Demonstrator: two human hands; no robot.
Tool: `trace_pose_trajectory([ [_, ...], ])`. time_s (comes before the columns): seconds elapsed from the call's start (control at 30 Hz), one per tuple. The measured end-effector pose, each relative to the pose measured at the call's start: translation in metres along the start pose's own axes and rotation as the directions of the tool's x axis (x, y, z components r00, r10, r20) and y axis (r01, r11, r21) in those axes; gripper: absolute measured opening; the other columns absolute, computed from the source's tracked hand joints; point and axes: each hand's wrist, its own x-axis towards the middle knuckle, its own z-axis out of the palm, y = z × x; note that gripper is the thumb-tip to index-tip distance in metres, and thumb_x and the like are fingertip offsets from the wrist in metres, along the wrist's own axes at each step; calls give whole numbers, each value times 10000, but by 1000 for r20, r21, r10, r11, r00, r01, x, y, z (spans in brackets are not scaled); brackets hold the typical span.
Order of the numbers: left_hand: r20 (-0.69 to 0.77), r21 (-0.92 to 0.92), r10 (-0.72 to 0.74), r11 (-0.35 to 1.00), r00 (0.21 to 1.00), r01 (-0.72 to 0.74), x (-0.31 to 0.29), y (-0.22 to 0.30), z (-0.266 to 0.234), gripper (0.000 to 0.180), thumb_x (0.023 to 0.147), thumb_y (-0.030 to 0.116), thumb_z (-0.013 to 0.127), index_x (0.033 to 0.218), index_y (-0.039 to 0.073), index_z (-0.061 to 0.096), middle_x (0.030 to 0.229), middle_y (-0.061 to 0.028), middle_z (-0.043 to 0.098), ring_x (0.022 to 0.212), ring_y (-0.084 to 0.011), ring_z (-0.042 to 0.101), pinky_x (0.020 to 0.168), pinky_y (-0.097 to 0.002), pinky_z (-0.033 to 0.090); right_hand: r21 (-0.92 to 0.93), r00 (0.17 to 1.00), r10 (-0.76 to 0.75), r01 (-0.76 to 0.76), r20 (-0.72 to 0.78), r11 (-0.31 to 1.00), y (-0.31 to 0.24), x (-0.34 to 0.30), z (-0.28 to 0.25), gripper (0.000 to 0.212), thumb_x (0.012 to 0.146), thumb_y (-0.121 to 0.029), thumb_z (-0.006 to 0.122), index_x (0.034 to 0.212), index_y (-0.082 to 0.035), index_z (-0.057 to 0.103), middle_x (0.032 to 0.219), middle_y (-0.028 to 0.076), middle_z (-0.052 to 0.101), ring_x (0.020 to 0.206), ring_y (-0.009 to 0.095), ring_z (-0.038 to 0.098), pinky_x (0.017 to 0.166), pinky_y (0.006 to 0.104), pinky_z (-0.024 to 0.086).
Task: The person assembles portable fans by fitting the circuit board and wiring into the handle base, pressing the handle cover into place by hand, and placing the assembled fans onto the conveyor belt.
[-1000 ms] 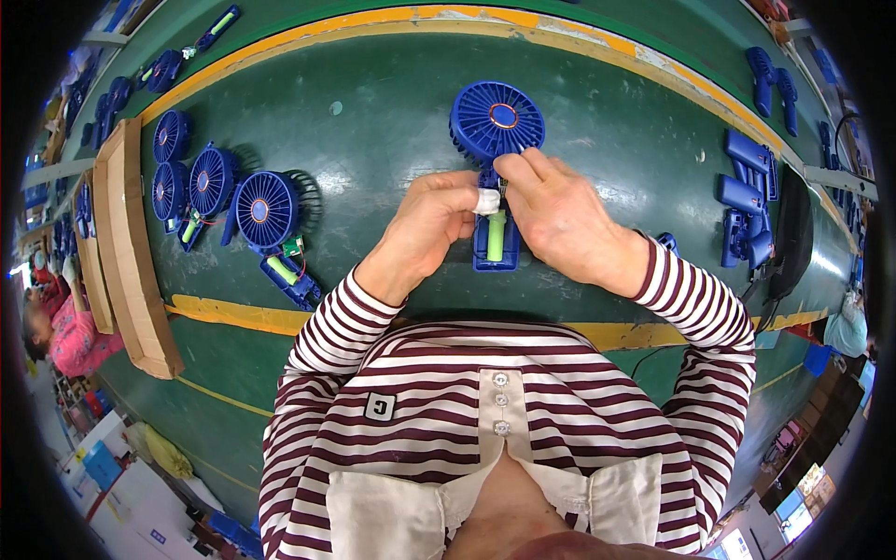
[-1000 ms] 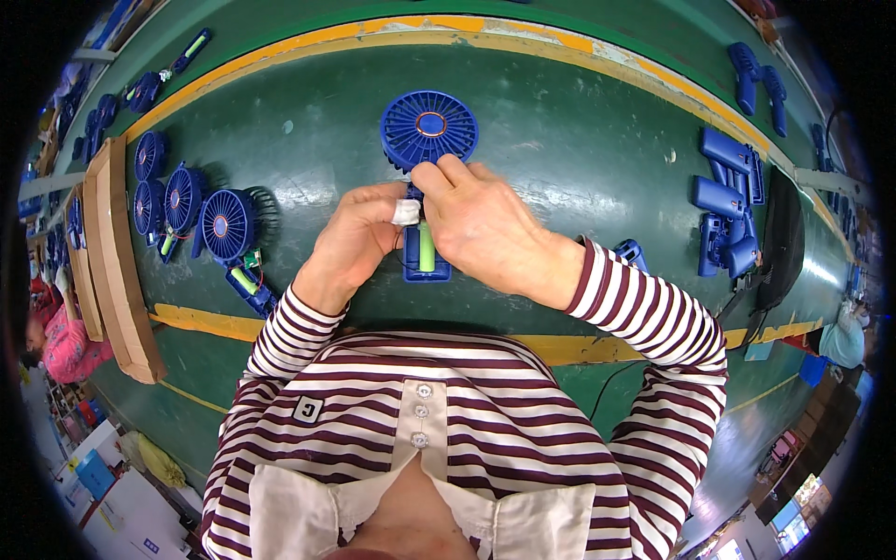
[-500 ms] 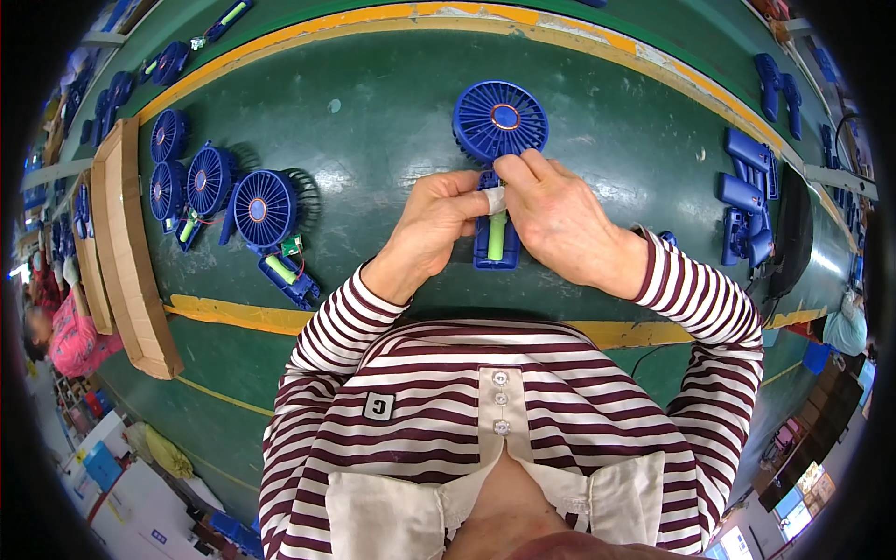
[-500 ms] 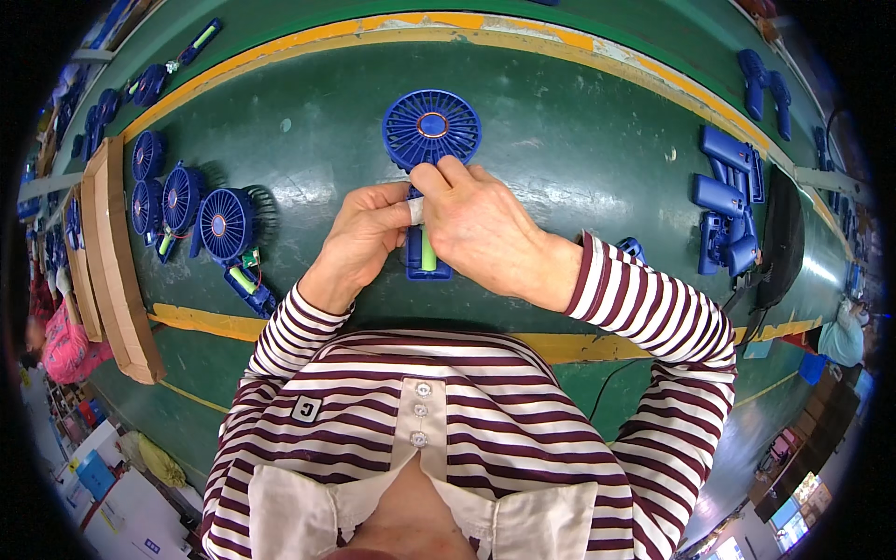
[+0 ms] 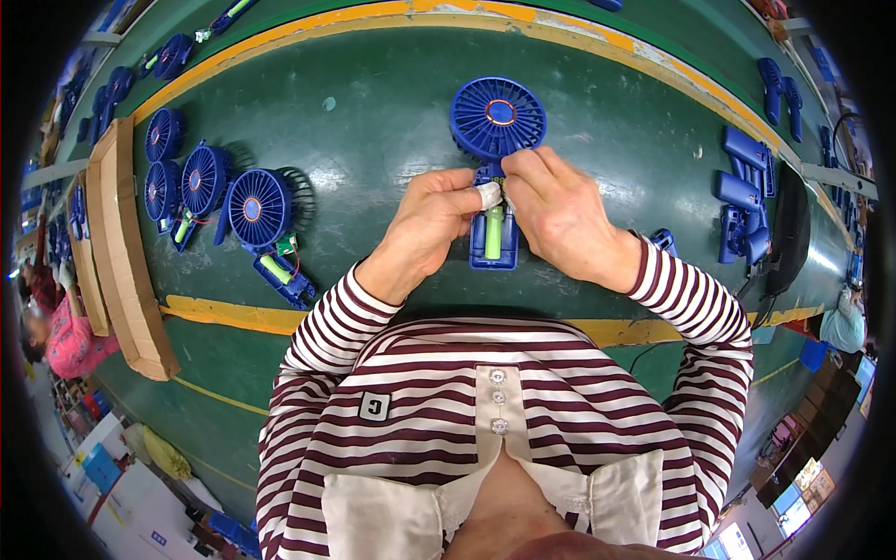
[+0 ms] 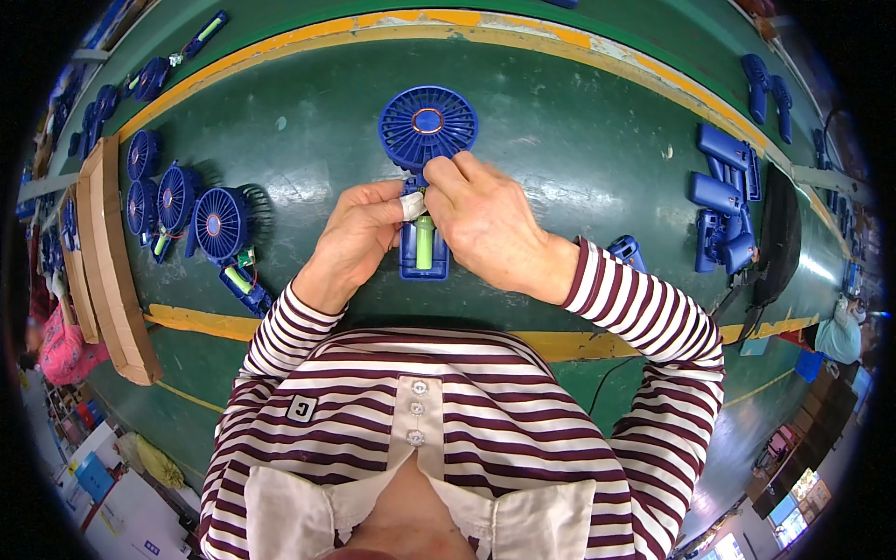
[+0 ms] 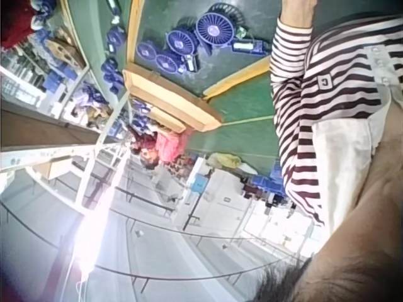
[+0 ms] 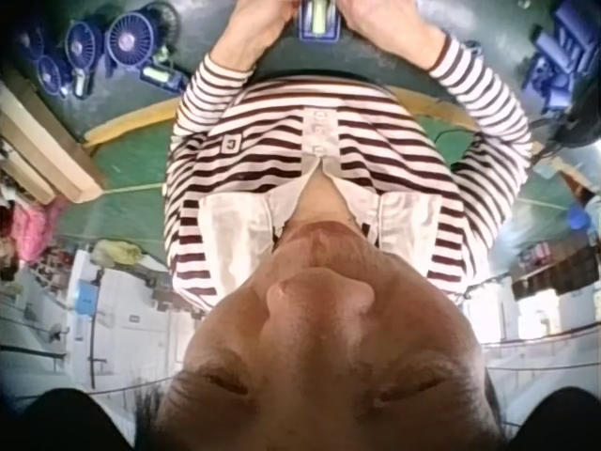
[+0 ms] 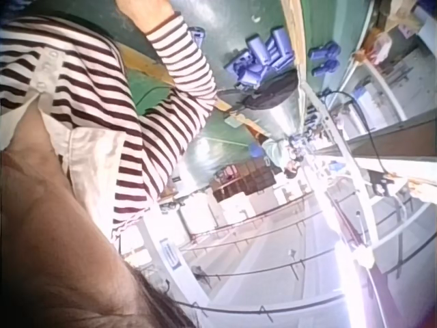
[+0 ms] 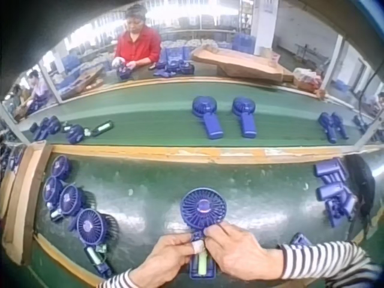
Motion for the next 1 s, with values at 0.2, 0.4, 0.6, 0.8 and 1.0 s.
trace_pose_trajectory([
  [0.2,31,-60,-27,998,999,29,0,-2,-2,154,833,28,522,963,-28,582,860,-50,606,738,-105,580,645,-236,480,10,1000,9,-9,22,1000,0,1,-1,132,568,-36,575,667,-5,493,792,95,442,707,232,473,524,317,452],
  [0.4,79,-10,-43,999,996,44,-1,0,3,249,779,-67,499,1023,-38,543,900,-64,601,771,-116,588,682,-250,490,-25,990,34,-31,135,999,-1,6,-8,125,566,-46,578,659,2,509,796,97,449,734,234,480,507,310,459],
  [0.6,46,23,-26,999,999,25,2,-4,3,317,736,-115,486,1037,-34,545,923,-81,610,802,-132,601,701,-262,495,-87,981,49,-34,186,996,-5,5,-6,142,557,-70,595,668,-12,527,791,91,456,765,232,491,549,323,463],
  [0.8,24,-11,-11,1000,1000,11,7,-8,1,305,718,-127,482,993,-26,569,868,-72,620,756,-132,605,677,-262,494,-126,990,116,-106,76,986,-3,-6,0,153,560,-74,597,676,-41,502,758,76,462,711,225,504,542,324,455],
  [1.0,-13,28,-50,998,999,50,10,-12,1,282,709,-116,498,957,-14,584,838,-62,621,728,-123,597,663,-255,490,-53,993,115,-113,40,992,7,-13,10,137,585,-58,585,680,-47,486,729,71,459,666,218,504,508,322,451],
])
